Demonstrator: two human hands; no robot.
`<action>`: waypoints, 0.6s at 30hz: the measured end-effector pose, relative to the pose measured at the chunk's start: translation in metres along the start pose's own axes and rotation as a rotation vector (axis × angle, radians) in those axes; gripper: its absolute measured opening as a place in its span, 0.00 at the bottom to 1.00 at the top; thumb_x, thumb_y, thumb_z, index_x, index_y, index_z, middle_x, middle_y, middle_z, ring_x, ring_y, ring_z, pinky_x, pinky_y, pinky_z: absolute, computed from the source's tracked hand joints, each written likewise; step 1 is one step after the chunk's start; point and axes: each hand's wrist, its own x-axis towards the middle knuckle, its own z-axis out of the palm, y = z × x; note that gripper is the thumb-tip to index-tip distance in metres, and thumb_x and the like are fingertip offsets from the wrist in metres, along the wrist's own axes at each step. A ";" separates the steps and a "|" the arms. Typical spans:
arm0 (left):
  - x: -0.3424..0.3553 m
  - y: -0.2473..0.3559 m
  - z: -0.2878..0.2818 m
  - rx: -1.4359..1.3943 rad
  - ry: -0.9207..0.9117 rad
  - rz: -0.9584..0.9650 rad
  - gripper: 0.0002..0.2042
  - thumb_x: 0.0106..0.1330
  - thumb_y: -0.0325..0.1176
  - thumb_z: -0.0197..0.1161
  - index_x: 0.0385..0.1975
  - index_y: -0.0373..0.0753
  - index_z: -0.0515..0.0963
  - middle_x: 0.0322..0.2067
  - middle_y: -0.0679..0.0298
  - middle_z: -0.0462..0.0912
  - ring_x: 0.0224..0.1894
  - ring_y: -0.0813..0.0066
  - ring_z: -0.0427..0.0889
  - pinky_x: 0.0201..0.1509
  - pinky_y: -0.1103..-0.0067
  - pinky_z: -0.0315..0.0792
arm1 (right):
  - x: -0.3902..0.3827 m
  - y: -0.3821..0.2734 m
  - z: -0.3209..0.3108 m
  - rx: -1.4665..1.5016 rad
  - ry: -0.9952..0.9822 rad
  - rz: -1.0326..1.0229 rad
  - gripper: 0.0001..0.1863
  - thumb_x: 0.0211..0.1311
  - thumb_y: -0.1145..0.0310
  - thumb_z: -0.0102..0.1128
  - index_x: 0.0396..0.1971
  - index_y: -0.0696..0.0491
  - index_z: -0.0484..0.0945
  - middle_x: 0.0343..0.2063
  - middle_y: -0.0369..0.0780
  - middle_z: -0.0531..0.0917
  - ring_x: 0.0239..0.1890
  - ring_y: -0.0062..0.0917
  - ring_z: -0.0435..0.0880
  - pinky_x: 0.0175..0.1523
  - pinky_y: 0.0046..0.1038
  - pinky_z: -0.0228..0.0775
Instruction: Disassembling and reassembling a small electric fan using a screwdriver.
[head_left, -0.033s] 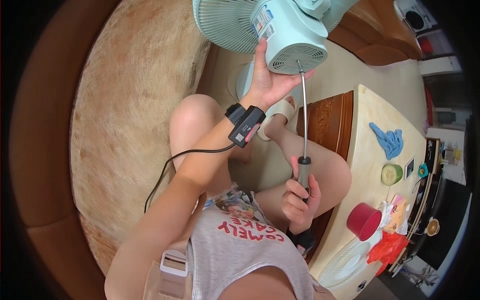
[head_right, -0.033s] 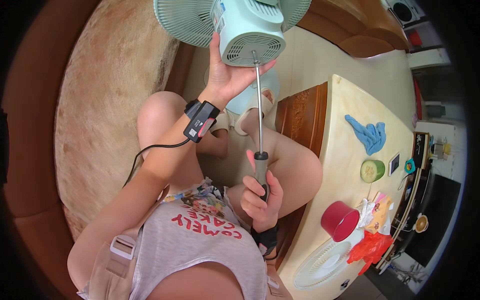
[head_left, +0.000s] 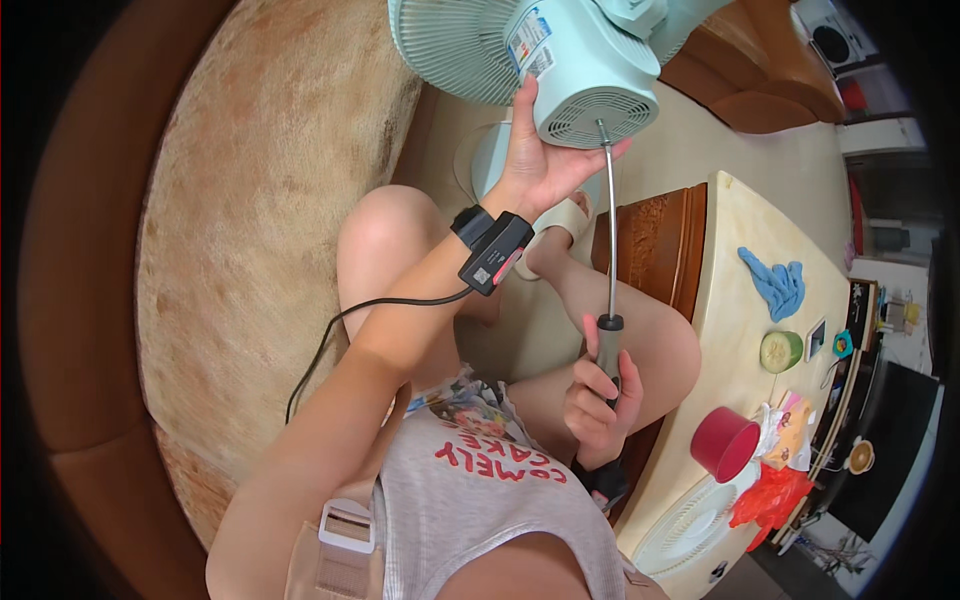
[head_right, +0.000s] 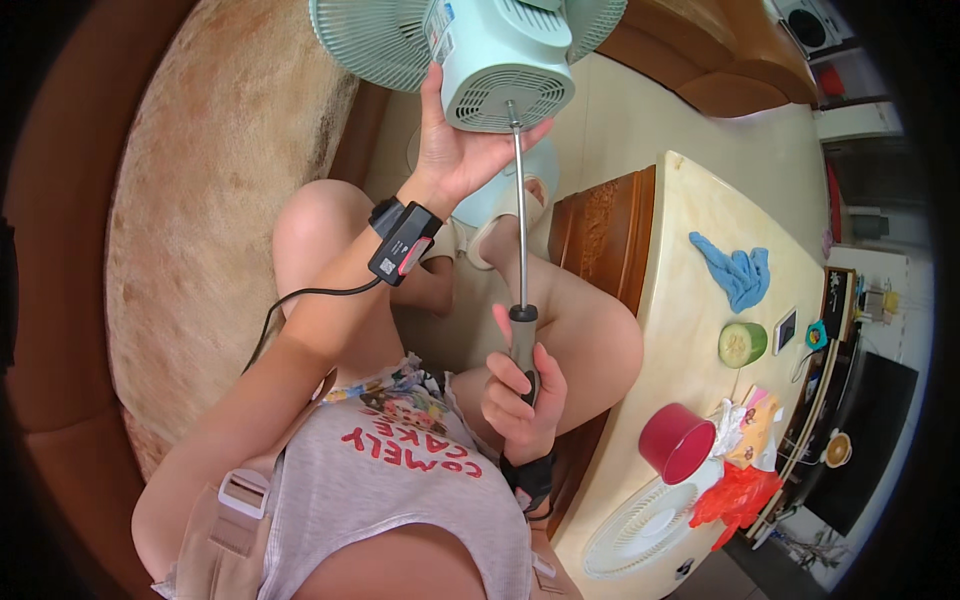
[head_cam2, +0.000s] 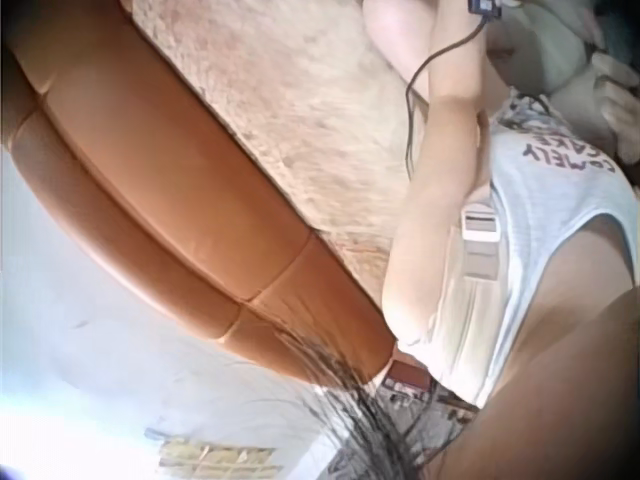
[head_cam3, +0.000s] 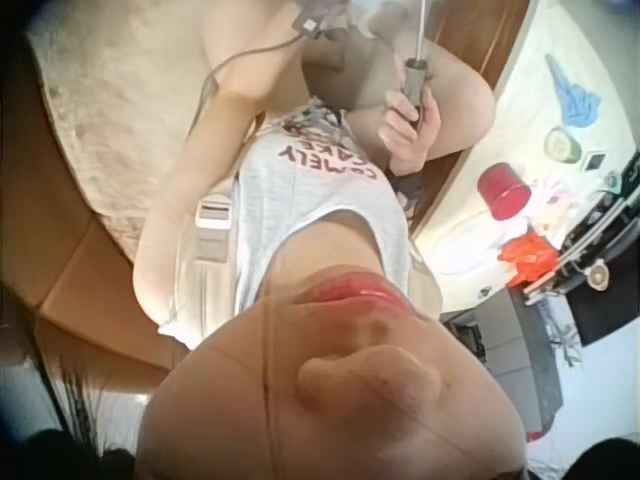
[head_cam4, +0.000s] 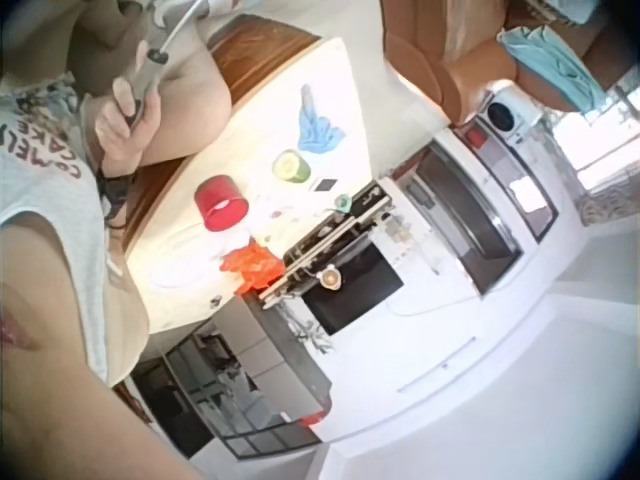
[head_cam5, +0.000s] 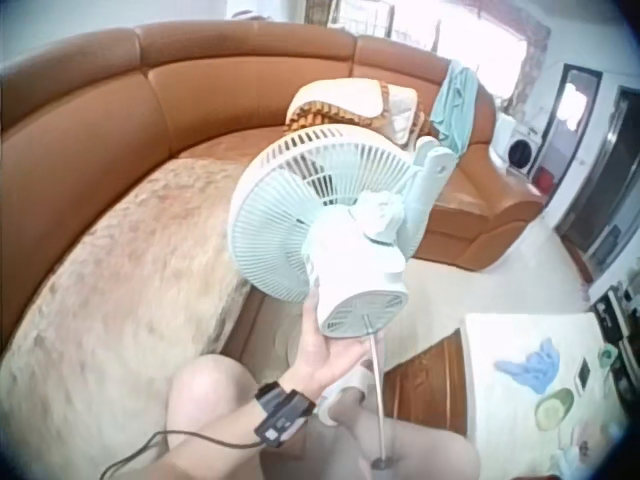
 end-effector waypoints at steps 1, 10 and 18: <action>0.000 0.003 0.001 -0.010 0.002 0.013 0.48 0.48 0.69 0.59 0.64 0.42 0.52 0.58 0.53 0.60 0.62 0.57 0.60 0.63 0.58 0.58 | 0.001 -0.002 0.001 -0.001 -0.004 -0.019 0.30 0.69 0.58 0.39 0.68 0.41 0.45 0.24 0.35 0.67 0.12 0.15 0.62 0.12 0.17 0.54; -0.001 0.003 0.008 -0.057 -0.078 0.065 0.43 0.49 0.64 0.60 0.62 0.44 0.57 0.57 0.57 0.64 0.59 0.62 0.64 0.59 0.63 0.62 | 0.006 0.005 0.000 -0.025 -0.034 -0.052 0.29 0.69 0.57 0.38 0.68 0.45 0.46 0.24 0.35 0.67 0.11 0.14 0.62 0.11 0.16 0.54; -0.003 0.008 0.012 -0.103 -0.009 0.074 0.39 0.53 0.62 0.56 0.61 0.44 0.58 0.56 0.59 0.65 0.59 0.63 0.64 0.60 0.64 0.61 | 0.010 0.014 0.007 -0.169 0.046 -0.131 0.28 0.70 0.56 0.36 0.64 0.55 0.53 0.23 0.35 0.67 0.10 0.14 0.62 0.11 0.16 0.52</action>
